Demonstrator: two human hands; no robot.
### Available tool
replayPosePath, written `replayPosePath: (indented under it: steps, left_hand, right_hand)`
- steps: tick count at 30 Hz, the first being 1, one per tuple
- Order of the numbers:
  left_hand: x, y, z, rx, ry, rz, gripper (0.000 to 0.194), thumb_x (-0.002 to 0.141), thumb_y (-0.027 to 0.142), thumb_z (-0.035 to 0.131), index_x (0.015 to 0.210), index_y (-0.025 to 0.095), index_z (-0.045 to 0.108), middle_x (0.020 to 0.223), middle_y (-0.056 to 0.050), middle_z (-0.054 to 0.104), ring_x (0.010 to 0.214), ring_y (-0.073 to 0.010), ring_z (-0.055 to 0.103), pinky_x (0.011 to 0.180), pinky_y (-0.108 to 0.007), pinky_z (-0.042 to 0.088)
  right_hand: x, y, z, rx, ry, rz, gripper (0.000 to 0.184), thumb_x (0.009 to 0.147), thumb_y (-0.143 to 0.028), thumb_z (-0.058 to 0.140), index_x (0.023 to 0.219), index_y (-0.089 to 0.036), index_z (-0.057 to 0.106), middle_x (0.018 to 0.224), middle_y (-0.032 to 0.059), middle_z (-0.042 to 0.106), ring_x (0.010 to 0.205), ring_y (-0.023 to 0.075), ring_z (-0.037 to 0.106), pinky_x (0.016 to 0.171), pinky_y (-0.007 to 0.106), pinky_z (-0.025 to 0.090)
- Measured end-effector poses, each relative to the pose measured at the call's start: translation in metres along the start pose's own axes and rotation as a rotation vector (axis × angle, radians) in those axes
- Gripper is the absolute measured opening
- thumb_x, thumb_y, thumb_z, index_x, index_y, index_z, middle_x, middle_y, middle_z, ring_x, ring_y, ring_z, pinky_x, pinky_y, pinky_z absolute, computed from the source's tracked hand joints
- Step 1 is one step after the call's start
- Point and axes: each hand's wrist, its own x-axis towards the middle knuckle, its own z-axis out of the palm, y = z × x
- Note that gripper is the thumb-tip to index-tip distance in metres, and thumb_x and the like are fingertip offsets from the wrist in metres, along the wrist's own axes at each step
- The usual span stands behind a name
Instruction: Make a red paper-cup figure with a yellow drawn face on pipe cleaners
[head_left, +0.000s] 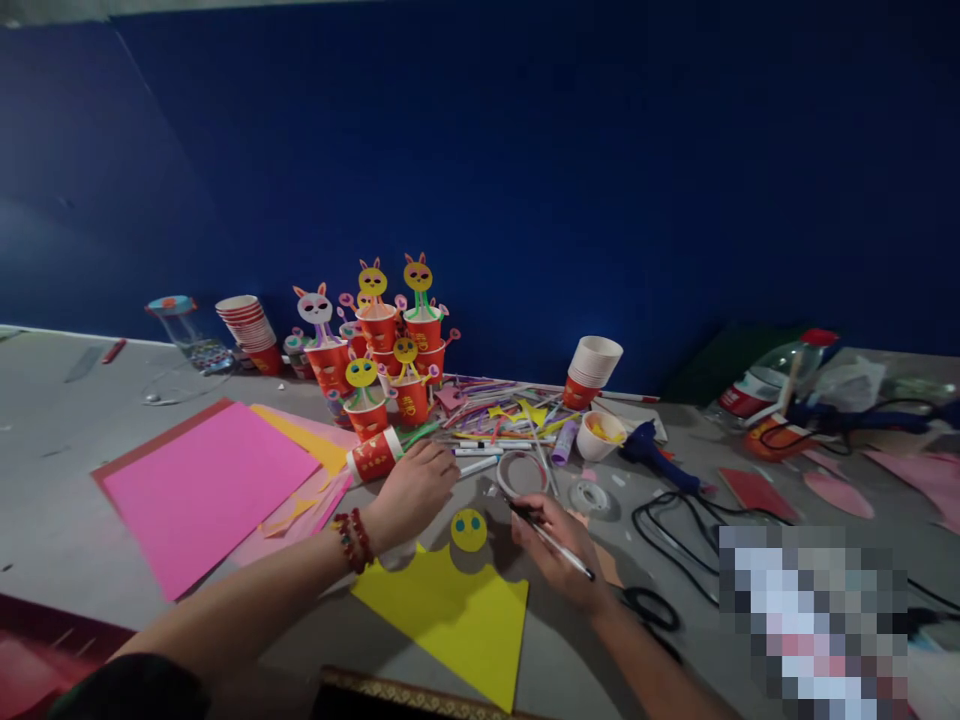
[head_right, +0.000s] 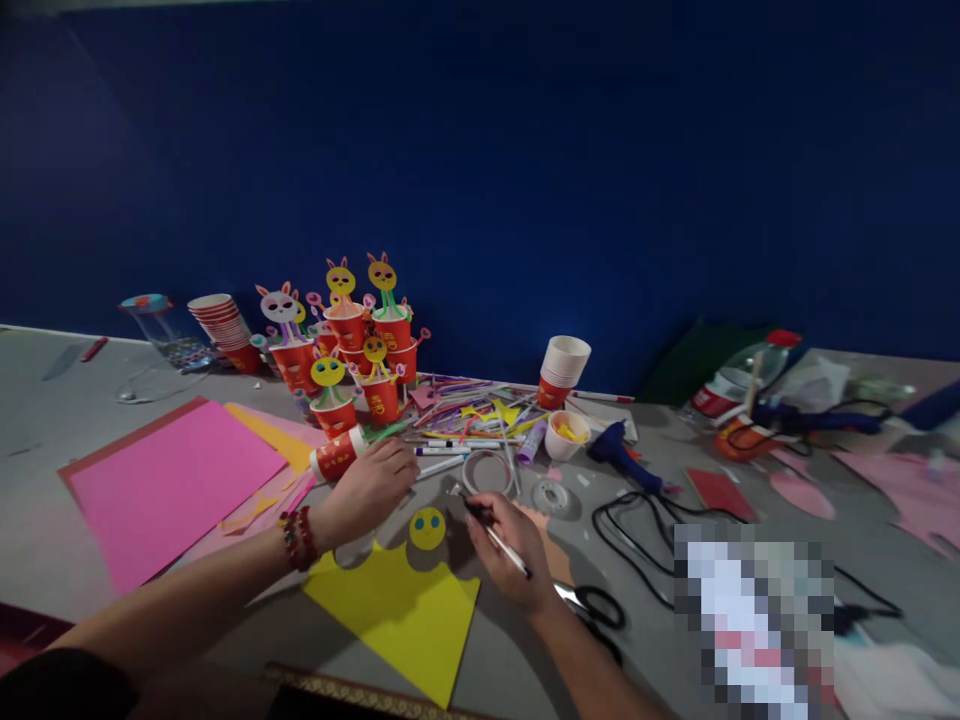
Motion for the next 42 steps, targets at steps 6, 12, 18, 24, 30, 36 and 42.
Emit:
replayPosePath:
  steps: [6, 12, 18, 24, 30, 36, 42]
  left_hand:
    - [0.038, -0.006, 0.010, 0.087, -0.028, -0.041, 0.013, 0.087, 0.008, 0.060, 0.092, 0.011, 0.071, 0.098, -0.016, 0.072, 0.101, -0.0311, 0.061, 0.093, -0.045, 0.041]
    - [0.049, -0.019, 0.012, 0.073, -0.048, -0.077, 0.017, 0.080, 0.000, 0.060, 0.084, 0.012, 0.072, 0.087, -0.017, 0.074, 0.095, -0.0326, 0.064, 0.089, -0.045, 0.039]
    - [0.053, -0.042, -0.013, 0.066, -0.028, -0.134, 0.018, 0.090, 0.011, 0.055, 0.098, 0.013, 0.070, 0.099, -0.017, 0.072, 0.097, -0.0310, 0.063, 0.085, -0.042, 0.039]
    - [0.053, -0.029, 0.001, 0.086, -0.076, -0.092, 0.014, 0.083, 0.007, 0.060, 0.086, 0.011, 0.073, 0.091, -0.017, 0.073, 0.096, -0.0311, 0.063, 0.090, -0.044, 0.038]
    - [0.052, -0.022, 0.024, 0.086, -0.079, -0.075, 0.020, 0.083, 0.003, 0.056, 0.087, 0.010, 0.074, 0.091, -0.019, 0.074, 0.098, -0.0324, 0.062, 0.097, -0.048, 0.035]
    - [0.052, -0.023, 0.014, 0.080, -0.060, -0.074, 0.023, 0.085, 0.004, 0.054, 0.093, 0.012, 0.073, 0.097, -0.018, 0.073, 0.106, -0.0332, 0.060, 0.102, -0.050, 0.031]
    - [0.020, -0.011, -0.002, 0.030, -0.083, -0.037, 0.014, 0.085, 0.029, 0.068, 0.085, 0.015, 0.074, 0.100, -0.017, 0.071, 0.106, -0.0346, 0.059, 0.096, -0.047, 0.037]
  right_hand:
    - [0.001, 0.000, 0.000, -0.044, 0.005, -0.014, 0.019, 0.095, -0.040, 0.057, 0.090, -0.022, 0.059, 0.072, 0.0015, 0.069, 0.063, 0.0178, 0.067, 0.057, 0.026, 0.052]
    - [0.001, -0.010, -0.006, -0.043, 0.028, -0.049, 0.020, 0.095, -0.040, 0.055, 0.093, -0.022, 0.061, 0.078, 0.0033, 0.071, 0.070, 0.0194, 0.068, 0.062, 0.028, 0.053]
    - [-0.002, -0.011, -0.013, 0.143, 0.125, -0.028, 0.022, 0.097, -0.042, 0.052, 0.104, -0.022, 0.059, 0.084, 0.0054, 0.073, 0.075, 0.0210, 0.070, 0.062, 0.028, 0.054]
    - [-0.002, -0.017, -0.017, 0.183, 0.151, 0.053, 0.025, 0.095, -0.046, 0.052, 0.100, -0.022, 0.057, 0.079, 0.0063, 0.072, 0.070, 0.0209, 0.068, 0.052, 0.025, 0.050]
    - [0.000, -0.017, -0.016, 0.175, 0.145, 0.063, 0.019, 0.094, -0.041, 0.054, 0.092, -0.022, 0.056, 0.069, 0.0024, 0.066, 0.066, 0.0192, 0.066, 0.047, 0.022, 0.045]
    - [0.001, -0.017, -0.017, 0.190, 0.143, 0.006, 0.018, 0.094, -0.040, 0.055, 0.088, -0.022, 0.057, 0.066, 0.0006, 0.063, 0.062, 0.0177, 0.065, 0.048, 0.022, 0.047]
    - [-0.002, -0.013, -0.016, 0.176, 0.153, 0.006, 0.022, 0.095, -0.041, 0.055, 0.086, -0.022, 0.060, 0.067, 0.0005, 0.061, 0.060, 0.0158, 0.061, 0.046, 0.021, 0.045]
